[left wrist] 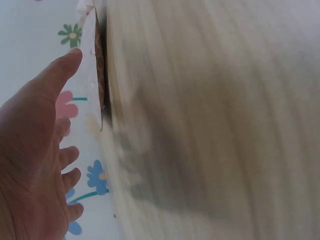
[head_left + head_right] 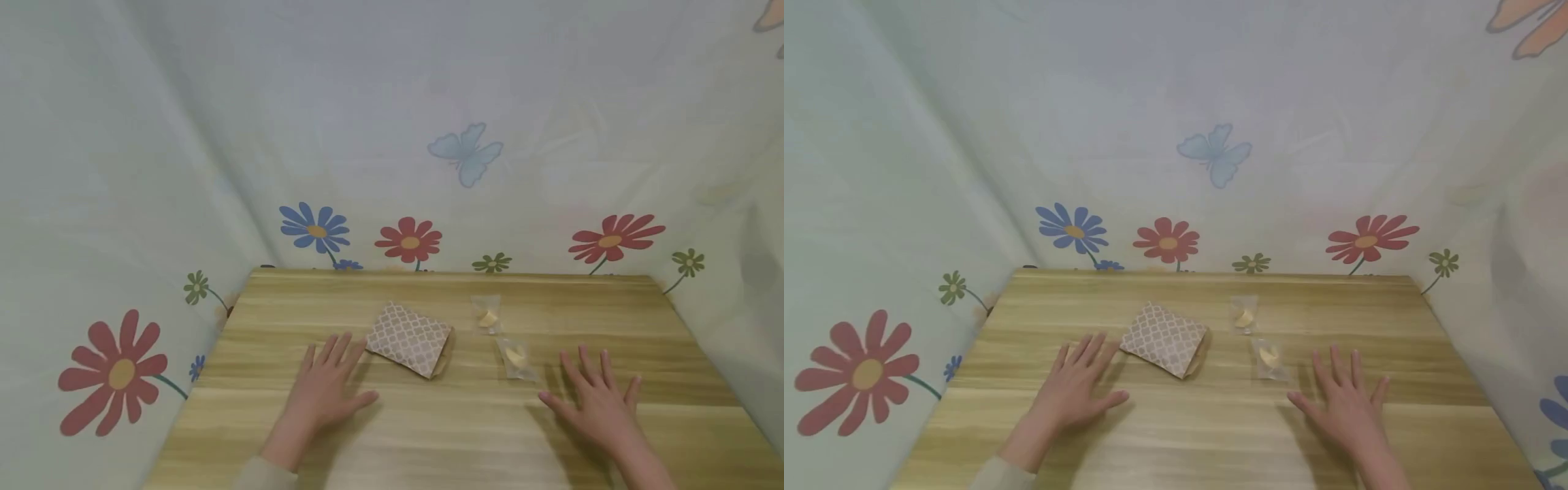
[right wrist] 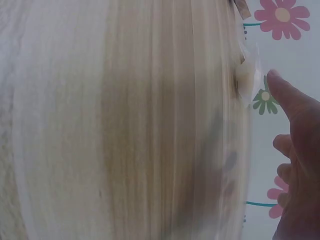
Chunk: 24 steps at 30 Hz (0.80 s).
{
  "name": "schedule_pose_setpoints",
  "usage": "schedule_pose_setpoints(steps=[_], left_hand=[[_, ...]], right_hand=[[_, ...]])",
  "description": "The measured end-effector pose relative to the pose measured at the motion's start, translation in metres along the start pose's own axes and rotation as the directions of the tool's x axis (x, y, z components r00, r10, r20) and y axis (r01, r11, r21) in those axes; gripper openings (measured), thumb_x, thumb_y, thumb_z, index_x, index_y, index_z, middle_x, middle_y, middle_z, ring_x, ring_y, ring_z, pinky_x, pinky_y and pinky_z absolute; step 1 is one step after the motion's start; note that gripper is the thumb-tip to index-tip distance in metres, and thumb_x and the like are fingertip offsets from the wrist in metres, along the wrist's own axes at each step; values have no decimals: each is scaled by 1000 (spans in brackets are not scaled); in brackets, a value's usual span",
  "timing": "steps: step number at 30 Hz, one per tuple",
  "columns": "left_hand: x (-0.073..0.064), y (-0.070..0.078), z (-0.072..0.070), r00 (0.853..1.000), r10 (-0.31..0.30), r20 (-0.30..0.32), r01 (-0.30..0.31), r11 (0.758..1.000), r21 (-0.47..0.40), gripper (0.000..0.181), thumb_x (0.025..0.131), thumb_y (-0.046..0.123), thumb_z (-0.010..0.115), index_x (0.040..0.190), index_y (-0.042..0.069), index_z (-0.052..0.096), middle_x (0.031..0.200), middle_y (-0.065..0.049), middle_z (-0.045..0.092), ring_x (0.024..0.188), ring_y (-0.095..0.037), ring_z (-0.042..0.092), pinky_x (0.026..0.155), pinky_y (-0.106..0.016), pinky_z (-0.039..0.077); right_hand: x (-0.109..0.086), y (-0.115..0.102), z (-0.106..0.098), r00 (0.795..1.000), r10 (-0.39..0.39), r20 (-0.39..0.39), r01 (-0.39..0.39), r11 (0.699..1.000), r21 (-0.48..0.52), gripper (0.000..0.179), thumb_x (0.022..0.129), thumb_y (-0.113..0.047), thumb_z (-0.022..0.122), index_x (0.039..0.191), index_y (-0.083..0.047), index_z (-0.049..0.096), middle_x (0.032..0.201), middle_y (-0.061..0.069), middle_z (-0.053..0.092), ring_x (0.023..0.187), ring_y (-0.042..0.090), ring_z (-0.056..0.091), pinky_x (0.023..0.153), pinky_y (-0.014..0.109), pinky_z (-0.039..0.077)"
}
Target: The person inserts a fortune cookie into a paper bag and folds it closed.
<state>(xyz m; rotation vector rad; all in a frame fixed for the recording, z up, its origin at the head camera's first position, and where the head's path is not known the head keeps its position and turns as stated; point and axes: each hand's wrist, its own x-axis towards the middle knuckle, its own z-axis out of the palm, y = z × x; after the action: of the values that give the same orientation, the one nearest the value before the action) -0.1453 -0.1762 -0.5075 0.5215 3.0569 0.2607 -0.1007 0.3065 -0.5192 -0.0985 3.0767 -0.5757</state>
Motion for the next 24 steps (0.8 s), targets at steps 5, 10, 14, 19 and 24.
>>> schedule_pose_setpoints(steps=[5, 10, 14, 19, 24], left_hand=[[17, 3, -12, 998, 55, 13, -55, 998, 21, 100, 89, 74, 68, 169, 23, 35, 176, -11, 25, 162, -39, 20, 128, -66, 10], [34, 8, -22, 992, 115, 48, -118, 991, 62, 106, 87, 77, 70, 170, 23, 33, 177, -9, 24, 163, -36, 19, 129, -66, 10], [48, 12, -29, 982, 171, 77, -177, 981, 78, 109, 84, 76, 74, 170, 23, 32, 176, -10, 27, 163, -37, 19, 129, -66, 10], [65, 14, -36, 965, 234, 123, -247, 963, 105, 117, 78, 78, 80, 170, 24, 31, 176, -9, 26, 163, -35, 21, 130, -64, 10], [81, 18, -43, 942, 287, 174, -308, 945, 109, 125, 72, 77, 85, 171, 26, 28, 177, -7, 25, 163, -33, 20, 131, -61, 11]], right_hand=[[-1, -4, -4, 1000, 3, 8, -3, 1000, 7, 98, 98, -69, 61, 169, -10, 29, 176, 24, 6, 159, 52, -14, 106, 85, -23], [-2, -5, -5, 1000, 2, 7, -2, 1000, 5, 98, 98, -69, 62, 169, -10, 29, 176, 24, 7, 159, 52, -13, 106, 86, -21], [-2, -6, -5, 1000, -4, 6, 4, 1000, 10, 97, 98, -68, 62, 169, -11, 29, 176, 24, 6, 159, 53, -12, 106, 86, -21], [-1, -8, -5, 1000, -3, 26, 2, 1000, 14, 98, 98, -68, 62, 168, -9, 29, 176, 23, 4, 159, 52, -14, 106, 85, -23], [0, -12, -4, 999, -10, 31, 9, 1000, 24, 98, 98, -68, 63, 167, -6, 31, 175, 26, 7, 159, 51, -15, 106, 85, -23]])
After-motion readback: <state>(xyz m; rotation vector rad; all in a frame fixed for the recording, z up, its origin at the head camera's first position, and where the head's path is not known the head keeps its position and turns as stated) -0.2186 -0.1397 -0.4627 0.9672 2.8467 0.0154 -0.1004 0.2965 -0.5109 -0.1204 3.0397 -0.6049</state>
